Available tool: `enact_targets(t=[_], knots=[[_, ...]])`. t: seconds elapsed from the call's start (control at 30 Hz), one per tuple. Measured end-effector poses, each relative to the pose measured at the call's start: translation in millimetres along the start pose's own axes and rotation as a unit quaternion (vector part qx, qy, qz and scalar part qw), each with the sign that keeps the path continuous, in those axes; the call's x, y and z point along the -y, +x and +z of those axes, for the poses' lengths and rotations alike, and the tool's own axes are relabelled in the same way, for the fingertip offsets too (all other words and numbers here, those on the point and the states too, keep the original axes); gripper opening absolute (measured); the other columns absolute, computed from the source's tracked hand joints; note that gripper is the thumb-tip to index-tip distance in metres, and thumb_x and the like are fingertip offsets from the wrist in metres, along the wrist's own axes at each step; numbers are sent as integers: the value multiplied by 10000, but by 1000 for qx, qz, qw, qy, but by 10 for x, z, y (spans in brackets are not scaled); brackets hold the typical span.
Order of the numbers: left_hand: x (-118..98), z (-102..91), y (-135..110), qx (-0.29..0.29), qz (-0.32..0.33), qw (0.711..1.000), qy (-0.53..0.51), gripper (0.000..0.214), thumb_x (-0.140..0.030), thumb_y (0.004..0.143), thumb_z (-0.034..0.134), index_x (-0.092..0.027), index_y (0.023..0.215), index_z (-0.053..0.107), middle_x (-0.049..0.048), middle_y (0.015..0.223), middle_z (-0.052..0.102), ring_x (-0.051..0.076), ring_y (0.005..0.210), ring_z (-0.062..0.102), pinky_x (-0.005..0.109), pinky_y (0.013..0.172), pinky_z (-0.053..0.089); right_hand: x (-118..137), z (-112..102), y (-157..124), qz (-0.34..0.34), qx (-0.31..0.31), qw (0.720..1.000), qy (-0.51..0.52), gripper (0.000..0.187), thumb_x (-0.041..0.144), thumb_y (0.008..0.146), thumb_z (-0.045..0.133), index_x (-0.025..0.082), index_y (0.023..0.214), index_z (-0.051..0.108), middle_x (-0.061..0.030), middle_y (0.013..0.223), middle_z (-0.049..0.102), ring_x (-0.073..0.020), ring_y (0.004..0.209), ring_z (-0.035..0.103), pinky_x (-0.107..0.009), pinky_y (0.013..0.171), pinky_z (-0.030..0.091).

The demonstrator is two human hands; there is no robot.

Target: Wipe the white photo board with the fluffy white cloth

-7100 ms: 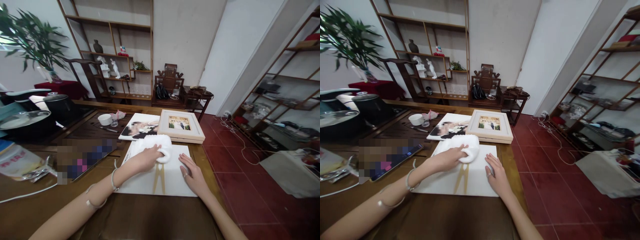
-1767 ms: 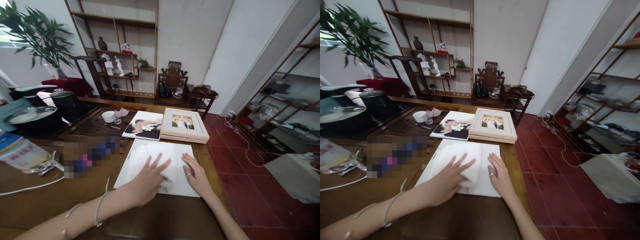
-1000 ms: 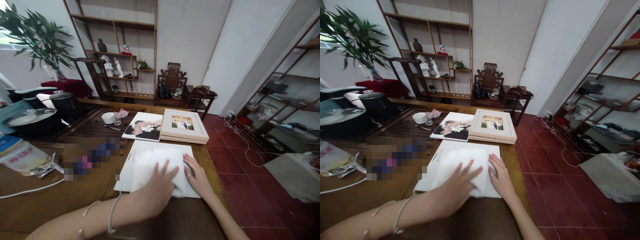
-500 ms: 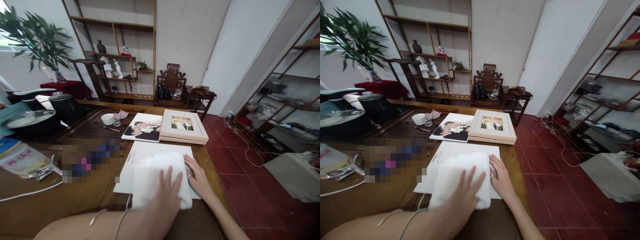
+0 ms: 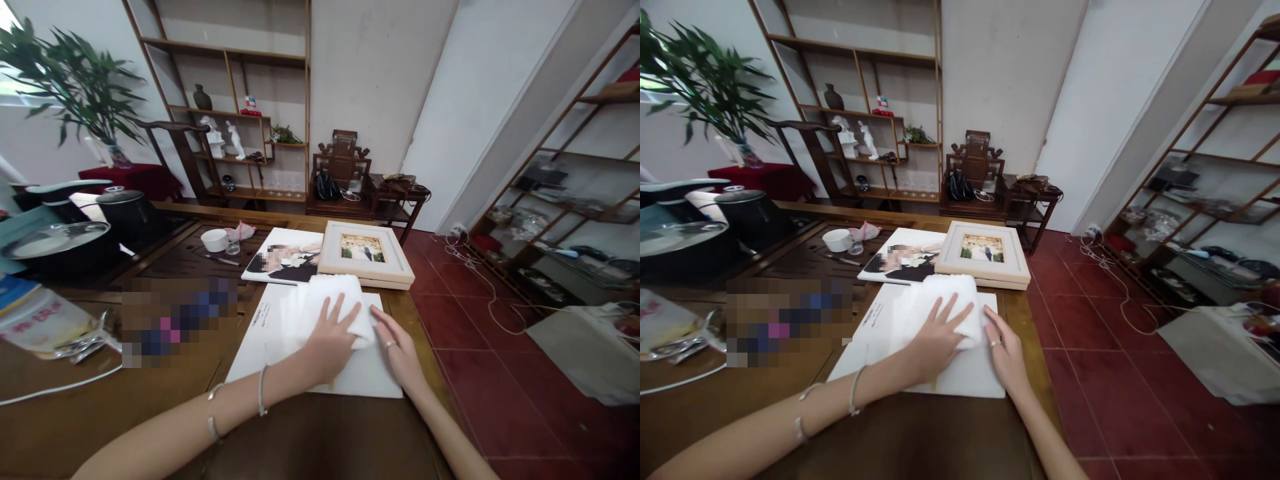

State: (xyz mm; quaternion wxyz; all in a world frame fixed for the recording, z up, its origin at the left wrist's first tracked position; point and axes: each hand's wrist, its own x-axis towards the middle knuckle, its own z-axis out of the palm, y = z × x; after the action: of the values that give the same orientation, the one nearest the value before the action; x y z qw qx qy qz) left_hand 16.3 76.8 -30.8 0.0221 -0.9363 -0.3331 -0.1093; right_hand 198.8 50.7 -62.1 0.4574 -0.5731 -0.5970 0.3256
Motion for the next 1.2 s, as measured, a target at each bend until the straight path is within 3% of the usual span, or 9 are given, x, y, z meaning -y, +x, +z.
enact_targets(t=[0.2,0.33,0.47,0.63,0.73,0.83,0.9,1.03,1.2], knots=[[-468,-61,-322,35,122,992,-21,215,-289,824,508,-200,863,699,51,1444,298,439,1302,200,624,1007,166,5,17,21,49,-62,989,125,446,490,868,426,207,1184,562,-78,1297,512,-246,1220,442,-427,1065,292],[-675,-59,-625,20,177,984,-5,255,-311,884,453,-274,1045,648,-29,1357,447,347,1196,430,493,949,333,6,3,17,41,-46,992,114,438,492,883,393,201,1141,596,-83,1262,543,-241,1210,455,-433,1073,277],[-565,-280,-722,88,164,983,-7,202,-343,854,508,-265,911,684,-52,1338,469,335,1184,452,458,894,405,1,-6,-9,-4,-21,999,31,356,439,869,453,219,1081,637,-69,1226,573,-234,1193,473,-432,1062,300],[-159,-569,-435,130,60,989,-39,227,-202,804,535,-161,1003,635,95,1376,415,323,1230,405,445,930,399,-47,29,7,-65,-3,996,-60,264,321,854,486,228,1027,662,-64,1161,616,-221,1178,491,-421,1036,344],[94,-520,-122,81,-15,990,-112,260,-154,851,448,-161,1062,600,130,1311,480,290,1215,431,415,926,413,-39,46,19,-103,12,989,-104,271,273,852,475,221,1048,654,-67,1167,611,-226,1189,479,-422,1027,353],[192,-390,149,53,-15,983,-176,294,-129,815,484,-173,1092,571,100,1263,528,255,1252,392,365,961,395,3,47,3,-130,25,981,-139,283,243,842,478,216,1073,640,-70,1191,594,-235,1164,498,-417,1004,376],[152,-333,250,60,4,982,-181,420,-26,758,457,-190,1135,541,75,1361,435,238,1308,306,381,1018,333,21,44,-12,-137,24,978,-153,273,207,826,481,206,1039,651,-73,1144,620,-239,1099,546,-405,973,408],[17,-347,246,115,17,988,-105,552,52,704,418,-184,1198,490,79,1443,306,256,1341,225,455,1041,276,-4,41,-13,-150,18,975,-160,287,118,764,482,191,967,673,-70,1099,644,-246,1060,571,-425,1002,378],[18,-274,5,135,-37,990,-29,253,-37,755,519,-151,942,646,119,1383,400,361,1291,303,553,1000,288,-65,55,3,-148,36,976,-157,342,172,817,469,194,1126,615,-79,1219,576,-240,1215,455,-474,1062,301]])
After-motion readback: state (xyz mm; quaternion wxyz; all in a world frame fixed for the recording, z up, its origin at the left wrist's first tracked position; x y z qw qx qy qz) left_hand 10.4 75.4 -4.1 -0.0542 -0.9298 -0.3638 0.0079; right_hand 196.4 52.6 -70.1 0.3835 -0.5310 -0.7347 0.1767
